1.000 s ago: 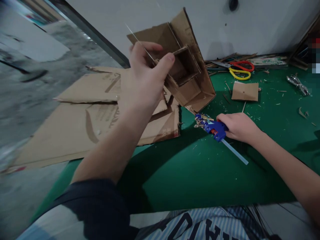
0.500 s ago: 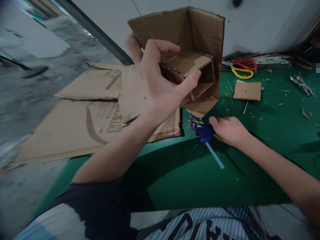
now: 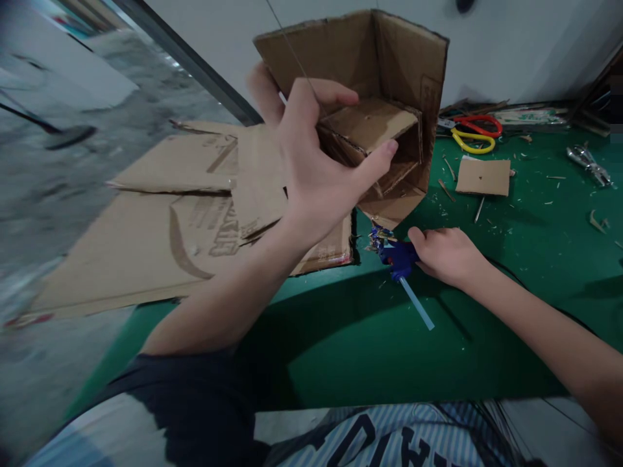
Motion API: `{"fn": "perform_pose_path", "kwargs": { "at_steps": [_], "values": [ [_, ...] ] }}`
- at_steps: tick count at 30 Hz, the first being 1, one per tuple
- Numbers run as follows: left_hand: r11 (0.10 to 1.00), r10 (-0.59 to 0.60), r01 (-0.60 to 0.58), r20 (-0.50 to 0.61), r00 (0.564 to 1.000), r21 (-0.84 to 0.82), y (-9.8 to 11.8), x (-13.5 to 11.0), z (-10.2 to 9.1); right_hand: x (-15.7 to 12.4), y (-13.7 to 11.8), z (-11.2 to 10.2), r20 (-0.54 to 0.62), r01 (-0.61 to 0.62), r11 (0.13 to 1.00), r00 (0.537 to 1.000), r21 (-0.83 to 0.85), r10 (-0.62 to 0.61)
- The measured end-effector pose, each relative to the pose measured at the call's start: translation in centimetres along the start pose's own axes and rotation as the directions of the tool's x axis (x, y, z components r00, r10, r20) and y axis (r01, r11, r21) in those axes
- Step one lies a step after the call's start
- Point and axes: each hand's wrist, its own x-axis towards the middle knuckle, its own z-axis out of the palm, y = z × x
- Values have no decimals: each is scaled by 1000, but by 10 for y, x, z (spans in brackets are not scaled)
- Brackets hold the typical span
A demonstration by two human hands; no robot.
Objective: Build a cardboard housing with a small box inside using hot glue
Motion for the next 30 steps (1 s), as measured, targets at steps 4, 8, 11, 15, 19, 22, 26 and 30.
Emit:
{"fn": "perform_pose_path", "kwargs": {
  "at_steps": [4, 8, 11, 15, 19, 22, 26, 30],
  "values": [
    [993, 110, -109, -38, 993, 37, -3, 0, -1, -1, 0, 1, -2, -11, 1000, 1000, -5, 11],
    [996, 89, -89, -15, 996, 10, -4, 1, 0, -1, 0, 1, 2, -12, 1000, 1000, -6, 12],
    [1000, -10, 10, 13, 1000, -13, -1, 2, 0, -1, -1, 2, -2, -7, 1000, 1000, -3, 7],
    [996, -81, 82, 37, 996, -28, 5, 3, -1, -2, -1, 4, -42, -1, 1000, 999, -11, 0],
    [999, -39, 39, 3, 999, -30, 4, 3, -3, -3, -2, 5, -53, -17, 1000, 998, -10, 16],
    [1000, -9, 9, 9, 1000, 8, 3, 5, -6, -3, -2, 5, -46, -32, 999, 998, -7, 31],
    [1000, -2, 2, 2, 1000, 6, 0, 6, -9, -3, -3, 7, -63, -46, 999, 997, -8, 45],
    [1000, -11, 11, -9, 1000, 7, -8, 6, -6, -3, -4, 8, -87, -56, 998, 995, -19, 54]
  ]
}}
